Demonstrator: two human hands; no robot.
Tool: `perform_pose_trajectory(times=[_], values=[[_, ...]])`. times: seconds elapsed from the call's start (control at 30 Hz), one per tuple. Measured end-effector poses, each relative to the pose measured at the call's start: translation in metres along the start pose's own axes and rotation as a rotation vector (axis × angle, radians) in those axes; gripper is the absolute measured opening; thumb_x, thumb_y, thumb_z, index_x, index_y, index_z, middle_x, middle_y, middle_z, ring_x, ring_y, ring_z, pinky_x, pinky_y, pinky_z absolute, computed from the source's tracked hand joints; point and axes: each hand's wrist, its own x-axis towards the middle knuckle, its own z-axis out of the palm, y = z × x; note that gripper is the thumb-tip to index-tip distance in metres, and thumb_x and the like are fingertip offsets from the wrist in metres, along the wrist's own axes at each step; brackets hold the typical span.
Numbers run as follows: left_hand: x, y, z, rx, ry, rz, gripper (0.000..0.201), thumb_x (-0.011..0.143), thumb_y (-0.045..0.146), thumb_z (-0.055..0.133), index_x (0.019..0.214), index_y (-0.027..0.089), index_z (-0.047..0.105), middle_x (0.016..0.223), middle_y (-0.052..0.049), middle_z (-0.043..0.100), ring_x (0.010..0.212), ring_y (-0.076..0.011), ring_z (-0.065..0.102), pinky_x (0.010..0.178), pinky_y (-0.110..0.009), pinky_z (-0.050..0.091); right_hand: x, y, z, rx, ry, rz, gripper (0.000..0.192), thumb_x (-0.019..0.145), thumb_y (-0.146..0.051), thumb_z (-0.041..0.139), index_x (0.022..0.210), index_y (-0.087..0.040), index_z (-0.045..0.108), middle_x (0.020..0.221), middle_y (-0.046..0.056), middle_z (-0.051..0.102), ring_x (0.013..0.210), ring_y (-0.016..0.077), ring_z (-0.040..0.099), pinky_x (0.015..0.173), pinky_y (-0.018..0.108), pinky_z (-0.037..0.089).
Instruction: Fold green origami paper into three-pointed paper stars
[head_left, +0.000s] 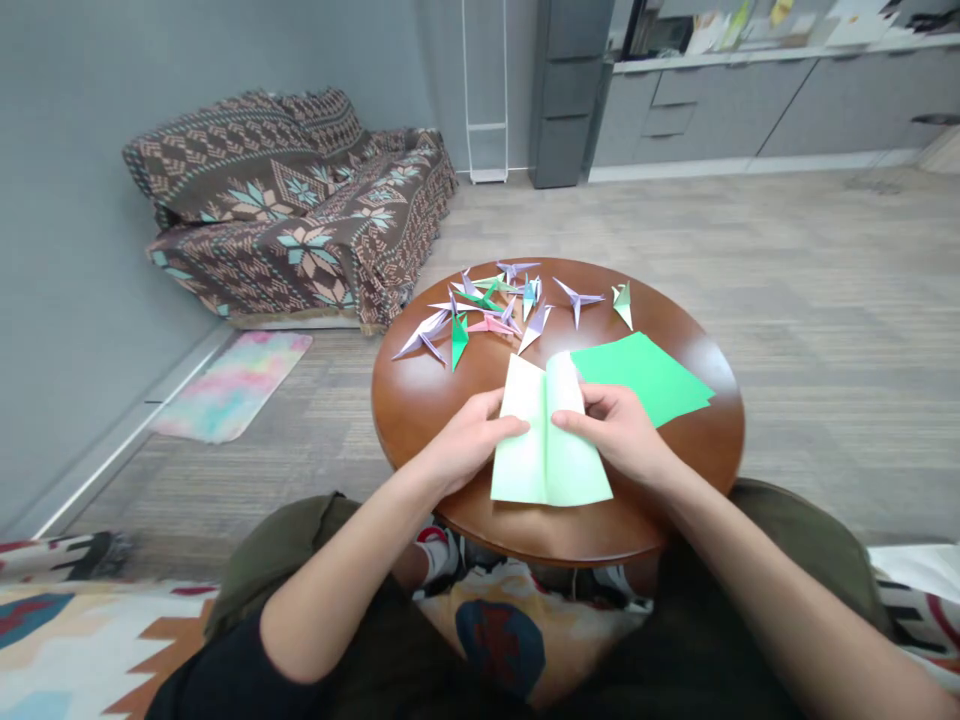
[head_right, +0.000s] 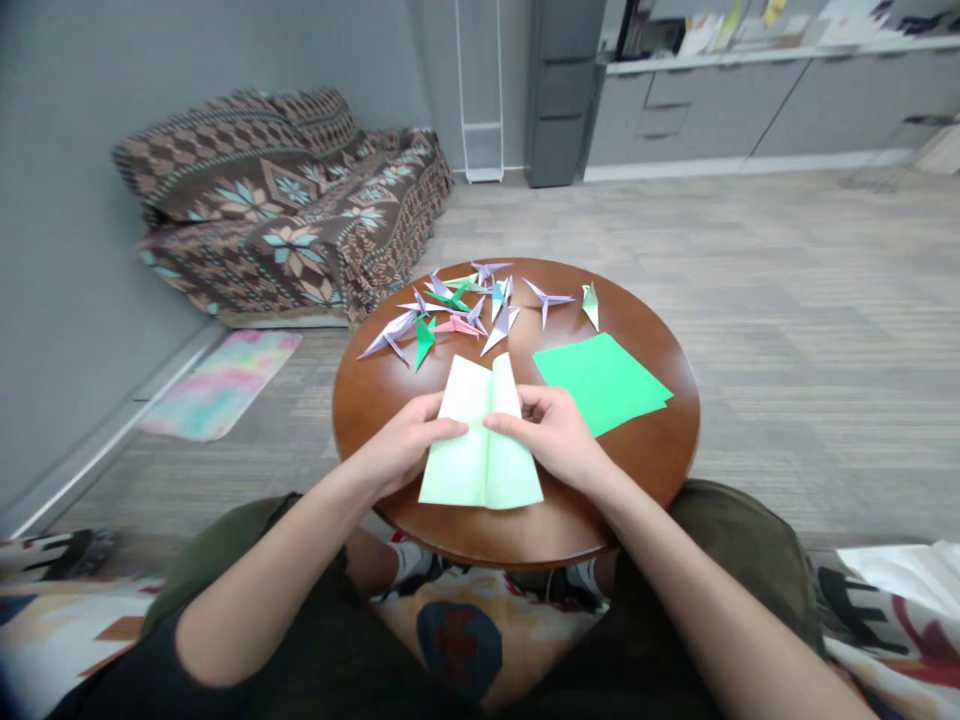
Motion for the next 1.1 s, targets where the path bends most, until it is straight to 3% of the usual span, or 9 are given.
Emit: perform_pose_trajectory(times=[0.07,0.2,0.4,0.53,0.63,0.73,0.87,1.0,1.1], values=[[0.004,-0.003,-0.009,0.122,0.072,-0.026,0.032,0.08,0.032,0.08,0.103,0.01,0.079,0.104,-0.012,0.083,0.085,-0.024,0.074,0.075,-0.031,0.053,0.001,-0.002,-0.009,0.005,0.023,-0.023,0.037,0.072,-0.051,0.092,0.083,-0.018,0.079,0.08,0.005,0.078,0.066,0.0186,0.066,0.059,0.029,0.052],[0.013,-0.005,-0.027,0.177,0.086,0.006,0.041,0.08,0.047,0.085,0.094,0.009,0.081,0.097,-0.014,0.084,0.082,-0.024,0.075,0.076,-0.033,0.056,0.005,0.002,-0.023,0.021,0.047,-0.019,0.041,0.078,-0.045,0.09,0.11,-0.021,0.079,0.106,0.008,0.084,0.084,0.0249,0.078,0.072,0.035,0.061],[0.022,-0.004,-0.039,0.076,0.089,0.086,0.045,0.074,0.045,0.093,0.098,0.009,0.081,0.096,-0.013,0.084,0.079,-0.0216,0.075,0.075,-0.031,0.058,0.014,0.014,-0.031,0.008,0.125,0.032,0.043,0.079,-0.047,0.088,0.105,-0.02,0.068,0.078,0.005,0.081,0.064,0.0229,0.075,0.055,0.03,0.056],[0.023,-0.004,-0.036,0.018,0.051,0.163,0.045,0.076,0.038,0.091,0.111,0.012,0.08,0.102,-0.013,0.084,0.088,-0.0228,0.077,0.082,-0.033,0.059,0.013,0.009,-0.033,0.082,0.074,0.013,0.037,0.08,-0.046,0.087,0.1,-0.023,0.066,0.079,0.002,0.078,0.068,0.02,0.072,0.061,0.03,0.056],[0.02,0.003,-0.037,0.083,0.037,0.194,0.033,0.075,0.029,0.088,0.104,0.015,0.084,0.101,-0.011,0.084,0.087,-0.0222,0.077,0.082,-0.032,0.058,0.011,0.004,-0.04,0.042,0.029,-0.052,0.023,0.082,-0.04,0.083,0.092,-0.023,0.071,0.078,-0.001,0.072,0.064,0.0158,0.063,0.062,0.029,0.05],[0.015,0.013,-0.042,0.117,-0.052,0.189,0.03,0.072,0.029,0.08,0.098,0.015,0.087,0.099,-0.012,0.085,0.084,-0.0241,0.077,0.077,-0.031,0.057,0.009,0.0,-0.051,0.001,-0.043,-0.086,0.016,0.084,-0.037,0.074,0.087,-0.022,0.077,0.083,0.003,0.072,0.071,0.019,0.063,0.062,0.031,0.046],[0.008,0.023,-0.046,0.152,-0.204,0.21,0.052,0.081,0.049,0.07,0.113,0.011,0.085,0.111,-0.018,0.083,0.1,-0.0328,0.078,0.086,-0.038,0.058,0.007,-0.003,-0.053,-0.176,-0.041,-0.183,0.027,0.092,-0.044,0.063,0.085,-0.02,0.075,0.081,0.006,0.072,0.075,0.0228,0.064,0.068,0.035,0.047],[0.006,0.023,-0.035,0.531,-0.01,0.289,0.042,0.095,0.048,0.067,0.109,0.014,0.086,0.104,-0.013,0.085,0.089,-0.0254,0.077,0.08,-0.033,0.057,0.006,-0.005,-0.038,-0.534,0.02,-0.295,0.02,0.092,-0.036,0.073,0.106,-0.022,0.07,0.089,0.003,0.078,0.081,0.0231,0.07,0.074,0.034,0.048],[0.008,0.017,-0.026,0.705,0.072,0.451,0.03,0.092,0.03,0.075,0.117,0.017,0.081,0.102,-0.007,0.085,0.09,-0.0209,0.077,0.082,-0.029,0.057,0.006,-0.004,-0.029,-0.728,-0.03,-0.423,0.008,0.098,-0.03,0.069,0.1,-0.023,0.072,0.093,0.004,0.081,0.083,0.0233,0.072,0.078,0.035,0.048]])
